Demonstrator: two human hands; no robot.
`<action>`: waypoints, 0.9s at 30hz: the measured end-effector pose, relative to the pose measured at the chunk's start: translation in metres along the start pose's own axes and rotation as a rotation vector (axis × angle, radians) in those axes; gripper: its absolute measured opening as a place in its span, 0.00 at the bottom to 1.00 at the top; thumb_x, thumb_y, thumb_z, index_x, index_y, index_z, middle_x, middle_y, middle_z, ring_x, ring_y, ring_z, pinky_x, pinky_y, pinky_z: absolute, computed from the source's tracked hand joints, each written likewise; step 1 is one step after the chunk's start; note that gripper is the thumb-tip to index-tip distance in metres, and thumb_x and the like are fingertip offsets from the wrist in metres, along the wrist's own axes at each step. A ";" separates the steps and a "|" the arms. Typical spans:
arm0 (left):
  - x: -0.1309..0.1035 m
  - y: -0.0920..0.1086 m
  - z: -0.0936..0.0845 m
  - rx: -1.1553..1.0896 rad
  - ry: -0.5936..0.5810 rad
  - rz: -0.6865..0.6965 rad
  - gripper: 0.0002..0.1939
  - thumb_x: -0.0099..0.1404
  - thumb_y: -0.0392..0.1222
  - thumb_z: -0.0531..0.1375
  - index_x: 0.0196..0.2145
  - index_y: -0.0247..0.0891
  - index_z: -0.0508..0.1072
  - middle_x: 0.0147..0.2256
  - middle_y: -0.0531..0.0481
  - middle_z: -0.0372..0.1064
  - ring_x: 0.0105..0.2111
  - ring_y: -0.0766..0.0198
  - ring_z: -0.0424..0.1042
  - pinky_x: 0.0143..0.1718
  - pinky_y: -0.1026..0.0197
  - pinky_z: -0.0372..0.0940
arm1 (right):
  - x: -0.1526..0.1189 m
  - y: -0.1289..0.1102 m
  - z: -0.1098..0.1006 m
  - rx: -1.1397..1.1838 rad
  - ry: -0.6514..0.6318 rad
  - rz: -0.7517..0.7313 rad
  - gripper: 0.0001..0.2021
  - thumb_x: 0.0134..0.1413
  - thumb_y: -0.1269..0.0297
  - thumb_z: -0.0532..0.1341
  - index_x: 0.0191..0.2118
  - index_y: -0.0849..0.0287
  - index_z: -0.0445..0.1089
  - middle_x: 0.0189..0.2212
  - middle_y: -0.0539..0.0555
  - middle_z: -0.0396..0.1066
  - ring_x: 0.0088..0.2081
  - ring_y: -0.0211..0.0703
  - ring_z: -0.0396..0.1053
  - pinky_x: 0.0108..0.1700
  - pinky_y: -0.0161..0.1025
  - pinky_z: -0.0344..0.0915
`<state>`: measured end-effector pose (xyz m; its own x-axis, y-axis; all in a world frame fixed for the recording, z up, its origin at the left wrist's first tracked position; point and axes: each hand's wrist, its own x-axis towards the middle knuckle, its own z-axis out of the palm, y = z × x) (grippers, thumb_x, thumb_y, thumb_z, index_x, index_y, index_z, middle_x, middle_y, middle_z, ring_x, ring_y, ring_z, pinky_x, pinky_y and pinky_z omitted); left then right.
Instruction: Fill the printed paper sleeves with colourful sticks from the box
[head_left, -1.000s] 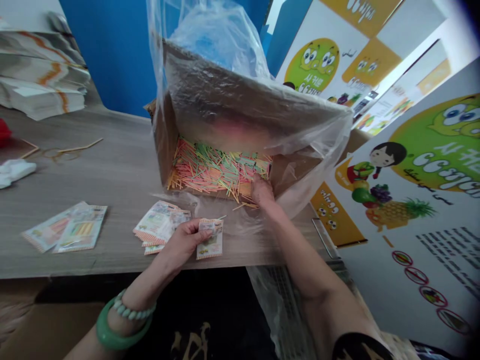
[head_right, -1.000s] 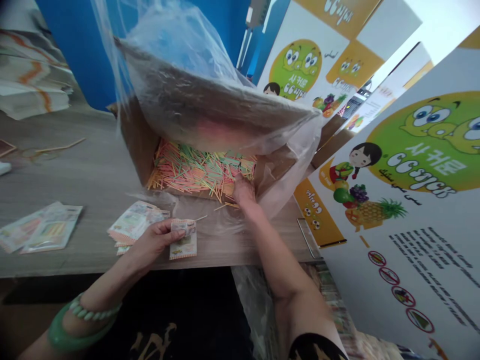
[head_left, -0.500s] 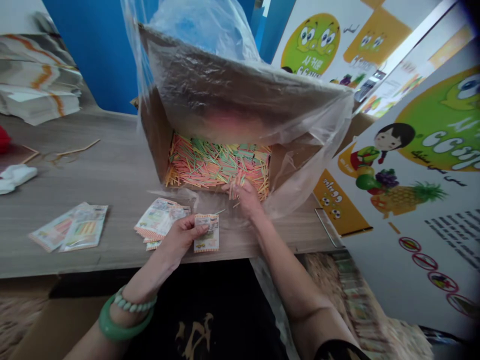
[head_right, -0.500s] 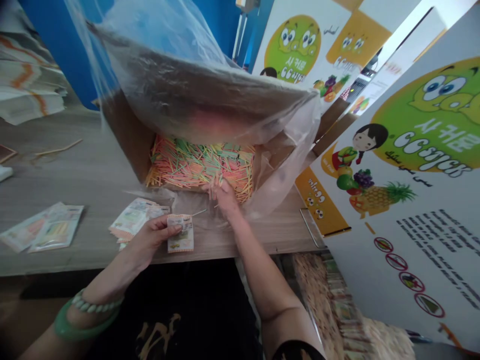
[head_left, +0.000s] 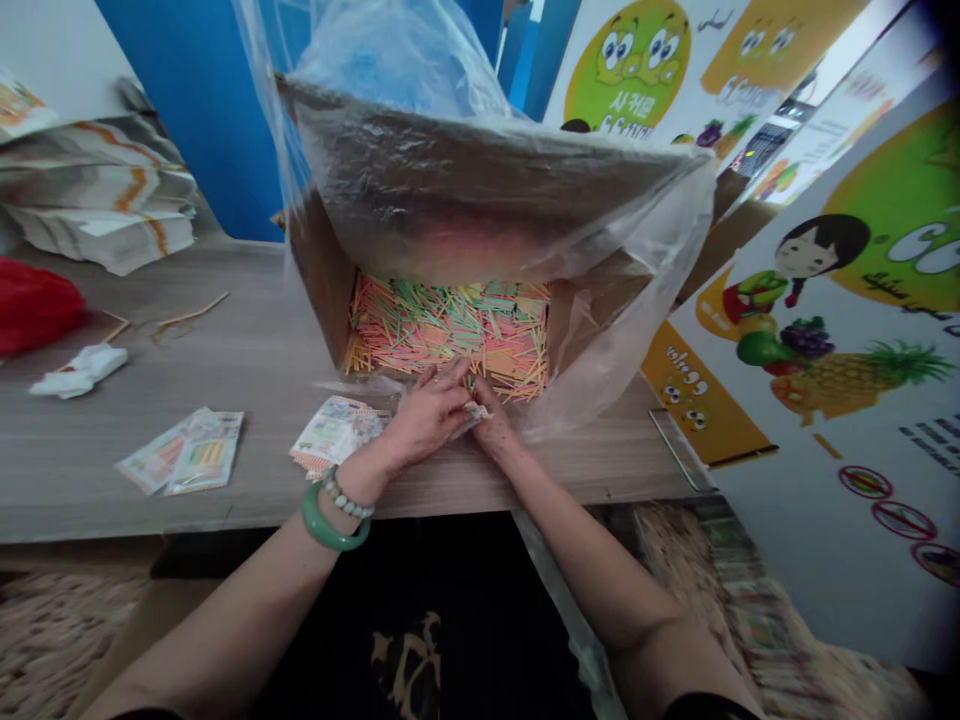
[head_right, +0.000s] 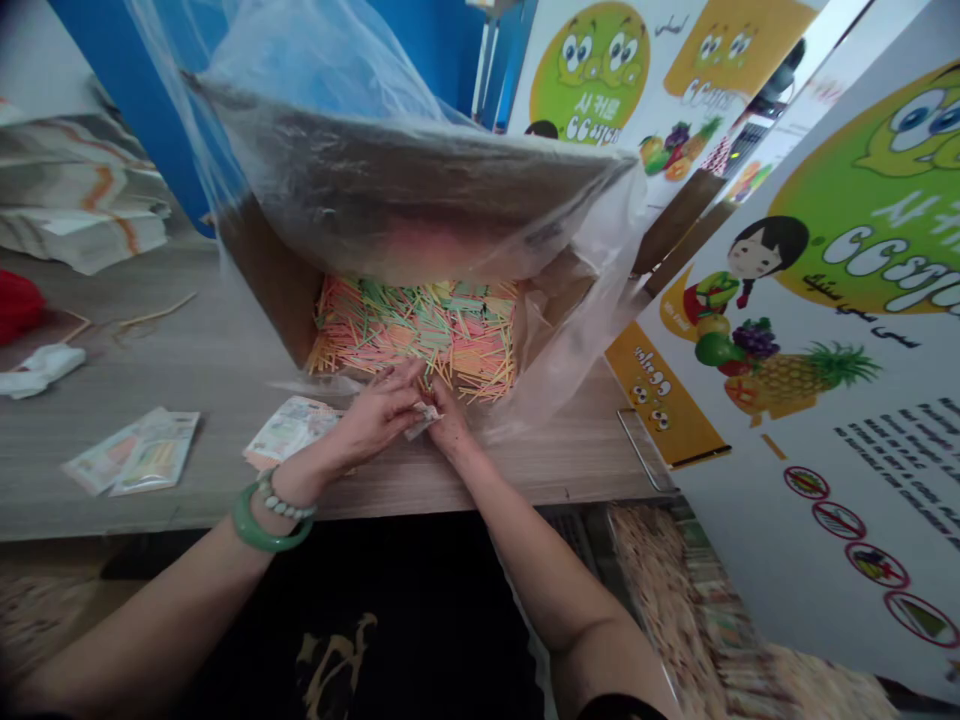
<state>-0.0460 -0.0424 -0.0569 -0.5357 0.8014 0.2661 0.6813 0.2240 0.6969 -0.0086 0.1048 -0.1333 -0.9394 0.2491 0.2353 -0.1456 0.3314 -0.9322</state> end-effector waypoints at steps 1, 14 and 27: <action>0.004 -0.003 0.003 -0.009 -0.038 -0.004 0.07 0.64 0.32 0.59 0.32 0.37 0.76 0.64 0.40 0.61 0.67 0.49 0.55 0.67 0.40 0.47 | 0.000 0.001 0.000 -0.009 -0.007 -0.004 0.10 0.54 0.60 0.57 0.42 0.54 0.65 0.45 0.55 0.73 0.48 0.45 0.69 0.50 0.42 0.66; -0.032 -0.016 0.012 -0.715 0.314 -0.490 0.13 0.54 0.49 0.68 0.29 0.36 0.77 0.26 0.52 0.72 0.27 0.64 0.68 0.31 0.61 0.64 | 0.006 0.001 -0.008 0.030 -0.027 0.072 0.09 0.53 0.58 0.57 0.38 0.55 0.67 0.34 0.49 0.70 0.38 0.41 0.67 0.43 0.37 0.63; -0.053 -0.015 0.004 -0.758 0.374 -0.632 0.19 0.44 0.50 0.70 0.16 0.36 0.66 0.17 0.57 0.57 0.20 0.71 0.54 0.22 0.66 0.50 | 0.000 -0.018 -0.007 0.071 -0.051 0.027 0.06 0.57 0.59 0.55 0.33 0.54 0.63 0.30 0.50 0.74 0.34 0.42 0.71 0.41 0.40 0.64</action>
<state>-0.0252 -0.0861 -0.0843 -0.8919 0.4093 -0.1924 -0.1963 0.0330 0.9800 -0.0036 0.1056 -0.1144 -0.9577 0.2099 0.1968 -0.1395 0.2595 -0.9556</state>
